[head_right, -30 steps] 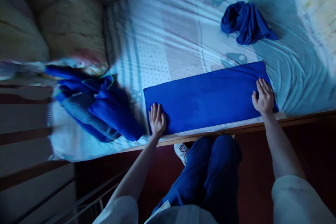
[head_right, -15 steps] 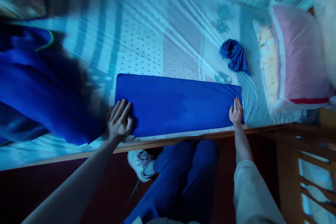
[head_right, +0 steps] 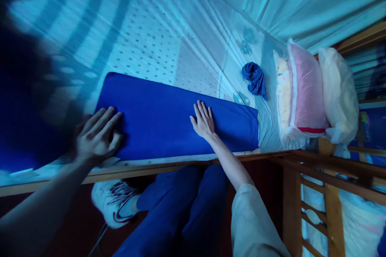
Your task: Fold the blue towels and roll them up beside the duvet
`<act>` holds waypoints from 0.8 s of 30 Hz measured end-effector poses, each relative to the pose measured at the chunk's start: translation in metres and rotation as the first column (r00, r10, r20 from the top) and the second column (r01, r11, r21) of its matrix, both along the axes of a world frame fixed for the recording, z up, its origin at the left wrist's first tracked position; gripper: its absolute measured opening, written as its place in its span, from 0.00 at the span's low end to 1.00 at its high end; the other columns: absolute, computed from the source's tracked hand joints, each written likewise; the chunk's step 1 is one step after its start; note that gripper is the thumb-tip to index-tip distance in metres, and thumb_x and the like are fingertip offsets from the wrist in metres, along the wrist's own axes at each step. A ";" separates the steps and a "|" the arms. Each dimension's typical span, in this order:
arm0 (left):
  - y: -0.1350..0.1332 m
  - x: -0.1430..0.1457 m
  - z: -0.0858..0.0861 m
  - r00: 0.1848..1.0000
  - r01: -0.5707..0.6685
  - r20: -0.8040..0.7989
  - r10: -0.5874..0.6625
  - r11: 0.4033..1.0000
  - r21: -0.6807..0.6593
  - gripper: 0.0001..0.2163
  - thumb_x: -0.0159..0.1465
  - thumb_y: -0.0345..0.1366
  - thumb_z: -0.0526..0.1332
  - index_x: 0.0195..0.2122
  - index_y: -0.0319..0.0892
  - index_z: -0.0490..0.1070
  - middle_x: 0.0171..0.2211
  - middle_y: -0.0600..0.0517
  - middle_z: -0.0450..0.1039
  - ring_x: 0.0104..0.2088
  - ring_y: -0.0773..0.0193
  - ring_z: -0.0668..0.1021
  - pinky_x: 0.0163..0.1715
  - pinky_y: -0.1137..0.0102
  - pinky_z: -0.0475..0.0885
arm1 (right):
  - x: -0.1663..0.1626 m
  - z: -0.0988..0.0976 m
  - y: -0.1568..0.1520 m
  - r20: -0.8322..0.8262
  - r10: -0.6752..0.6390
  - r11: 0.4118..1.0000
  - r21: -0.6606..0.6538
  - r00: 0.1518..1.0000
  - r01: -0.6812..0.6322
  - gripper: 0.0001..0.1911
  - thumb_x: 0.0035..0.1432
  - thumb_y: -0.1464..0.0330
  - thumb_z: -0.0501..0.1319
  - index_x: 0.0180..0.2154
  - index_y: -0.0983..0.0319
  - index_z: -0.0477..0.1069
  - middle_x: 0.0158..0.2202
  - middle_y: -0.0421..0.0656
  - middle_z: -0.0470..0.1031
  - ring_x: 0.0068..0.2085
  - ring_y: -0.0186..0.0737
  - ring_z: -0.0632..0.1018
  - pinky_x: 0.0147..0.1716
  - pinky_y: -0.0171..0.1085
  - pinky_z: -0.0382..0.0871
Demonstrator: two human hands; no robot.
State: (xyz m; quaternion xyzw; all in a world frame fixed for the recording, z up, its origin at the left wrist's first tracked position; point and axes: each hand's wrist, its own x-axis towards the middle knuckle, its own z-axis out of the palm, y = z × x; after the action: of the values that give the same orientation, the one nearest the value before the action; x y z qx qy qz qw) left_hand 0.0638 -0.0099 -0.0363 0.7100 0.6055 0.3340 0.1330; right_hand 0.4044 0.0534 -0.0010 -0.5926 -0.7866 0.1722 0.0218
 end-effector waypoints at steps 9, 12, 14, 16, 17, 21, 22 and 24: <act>-0.001 -0.002 -0.002 0.999 0.034 0.023 -0.036 0.997 0.069 0.32 0.61 0.40 0.57 0.68 0.43 0.69 0.68 0.46 0.66 0.70 0.50 0.67 0.71 0.53 0.60 | 0.139 0.007 -0.004 0.122 -0.226 0.974 0.043 0.966 0.222 0.34 0.75 0.58 0.42 0.75 0.67 0.48 0.78 0.50 0.47 0.78 0.43 0.48 0.76 0.50 0.40; -0.002 -0.002 0.001 1.000 -0.004 0.012 0.004 1.000 -0.004 0.32 0.59 0.41 0.57 0.67 0.45 0.70 0.68 0.48 0.67 0.70 0.49 0.68 0.71 0.51 0.60 | 0.182 0.002 -0.008 0.158 -0.358 0.933 0.091 0.920 0.348 0.34 0.76 0.58 0.40 0.75 0.67 0.48 0.77 0.51 0.47 0.77 0.43 0.50 0.75 0.51 0.42; -0.002 -0.002 0.004 1.000 -0.022 0.011 0.022 0.998 -0.055 0.33 0.58 0.42 0.57 0.67 0.46 0.70 0.68 0.49 0.67 0.69 0.49 0.68 0.71 0.50 0.58 | 0.202 -0.004 -0.007 0.166 -0.440 0.897 0.131 0.883 0.422 0.35 0.76 0.57 0.38 0.75 0.67 0.47 0.77 0.52 0.48 0.77 0.44 0.50 0.75 0.52 0.42; -0.002 -0.001 0.008 1.000 -0.023 0.014 0.024 0.997 -0.074 0.33 0.58 0.42 0.57 0.67 0.47 0.70 0.68 0.50 0.67 0.70 0.49 0.68 0.71 0.51 0.58 | 0.217 -0.010 -0.005 0.166 -0.498 0.865 0.167 0.851 0.474 0.36 0.76 0.56 0.37 0.75 0.68 0.47 0.77 0.52 0.48 0.77 0.44 0.50 0.75 0.52 0.43; -0.002 0.000 0.009 1.000 -0.023 0.015 0.024 0.997 -0.080 0.34 0.57 0.42 0.57 0.67 0.47 0.70 0.69 0.51 0.66 0.70 0.49 0.68 0.72 0.51 0.57 | 0.224 -0.012 -0.003 0.168 -0.516 0.854 0.178 0.840 0.489 0.36 0.75 0.56 0.36 0.75 0.68 0.47 0.77 0.53 0.48 0.77 0.45 0.50 0.75 0.52 0.43; -0.002 0.000 0.011 0.999 -0.042 0.021 0.045 0.991 -0.126 0.34 0.57 0.44 0.57 0.67 0.47 0.71 0.69 0.52 0.65 0.70 0.48 0.68 0.72 0.50 0.57 | 0.248 -0.017 0.005 0.181 -0.549 0.834 0.180 0.816 0.521 0.38 0.75 0.54 0.36 0.75 0.72 0.48 0.77 0.55 0.47 0.77 0.46 0.51 0.75 0.50 0.44; -0.002 0.000 0.011 0.999 -0.044 0.023 0.047 0.990 -0.132 0.34 0.57 0.44 0.57 0.67 0.47 0.71 0.69 0.52 0.65 0.70 0.48 0.68 0.72 0.50 0.57 | 0.254 -0.018 0.008 0.186 -0.553 0.832 0.176 0.812 0.526 0.39 0.75 0.54 0.36 0.75 0.73 0.48 0.77 0.55 0.47 0.77 0.46 0.50 0.75 0.50 0.44; -0.002 -0.001 0.010 0.999 -0.038 0.022 0.041 0.992 -0.121 0.34 0.57 0.44 0.57 0.66 0.46 0.71 0.69 0.51 0.65 0.70 0.48 0.67 0.72 0.51 0.57 | 0.263 -0.018 0.014 0.196 -0.561 0.827 0.162 0.804 0.537 0.40 0.75 0.53 0.35 0.75 0.74 0.47 0.77 0.56 0.46 0.77 0.46 0.49 0.75 0.50 0.43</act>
State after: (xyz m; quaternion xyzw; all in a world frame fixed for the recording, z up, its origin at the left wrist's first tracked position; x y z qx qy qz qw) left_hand 0.0632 -0.0122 -0.0268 0.6844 0.6368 0.3080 0.1766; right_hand 0.6676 0.0670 -0.0189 -0.8091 -0.5857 0.0479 0.0068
